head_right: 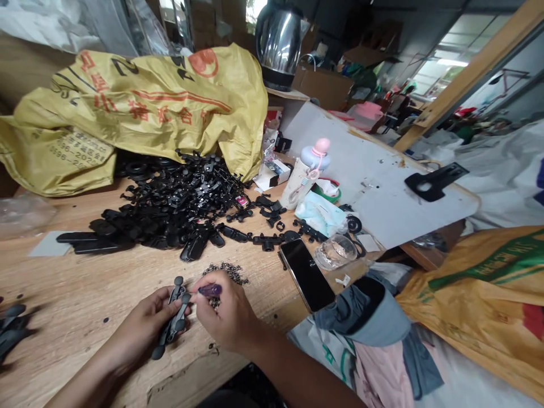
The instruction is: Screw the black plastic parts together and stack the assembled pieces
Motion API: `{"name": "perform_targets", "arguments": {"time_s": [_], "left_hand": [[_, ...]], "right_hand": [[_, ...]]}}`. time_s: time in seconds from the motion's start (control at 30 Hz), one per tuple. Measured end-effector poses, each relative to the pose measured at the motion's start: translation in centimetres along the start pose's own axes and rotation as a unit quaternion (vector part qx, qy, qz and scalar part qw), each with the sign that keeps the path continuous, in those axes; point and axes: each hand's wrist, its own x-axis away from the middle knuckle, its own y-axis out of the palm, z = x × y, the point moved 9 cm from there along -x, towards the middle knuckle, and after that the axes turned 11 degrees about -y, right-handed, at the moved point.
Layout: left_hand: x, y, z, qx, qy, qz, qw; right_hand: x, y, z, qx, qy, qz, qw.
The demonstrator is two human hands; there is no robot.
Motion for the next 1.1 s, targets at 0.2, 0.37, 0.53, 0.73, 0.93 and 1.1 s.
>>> {"name": "perform_targets", "arguments": {"time_s": [0.2,0.37,0.53,0.73,0.93,1.1], "left_hand": [[0.0,-0.1,0.3,-0.002,0.019,-0.004,1.000],[0.0,0.0,0.7,-0.015,0.043,-0.003,0.999],[0.3,-0.2,1.0,0.009,0.050,0.010,0.999],[0.1,-0.3,0.8,0.014,0.044,0.012,0.999],[-0.1,-0.8,0.4,0.011,0.030,0.017,0.999],[-0.3,-0.3,0.9,-0.033,0.071,0.022,0.997]], "right_hand": [[0.0,0.5,0.8,0.034,-0.009,-0.019,0.999],[-0.3,1.5,0.2,0.096,-0.040,-0.015,0.994],[-1.3,2.0,-2.0,0.131,-0.067,-0.046,0.988],[0.7,1.2,-3.9,-0.003,-0.076,-0.063,0.995],[2.2,3.3,-2.8,0.068,-0.105,-0.151,0.981],[2.0,5.0,-3.4,0.102,-0.142,-0.226,0.958]]}}
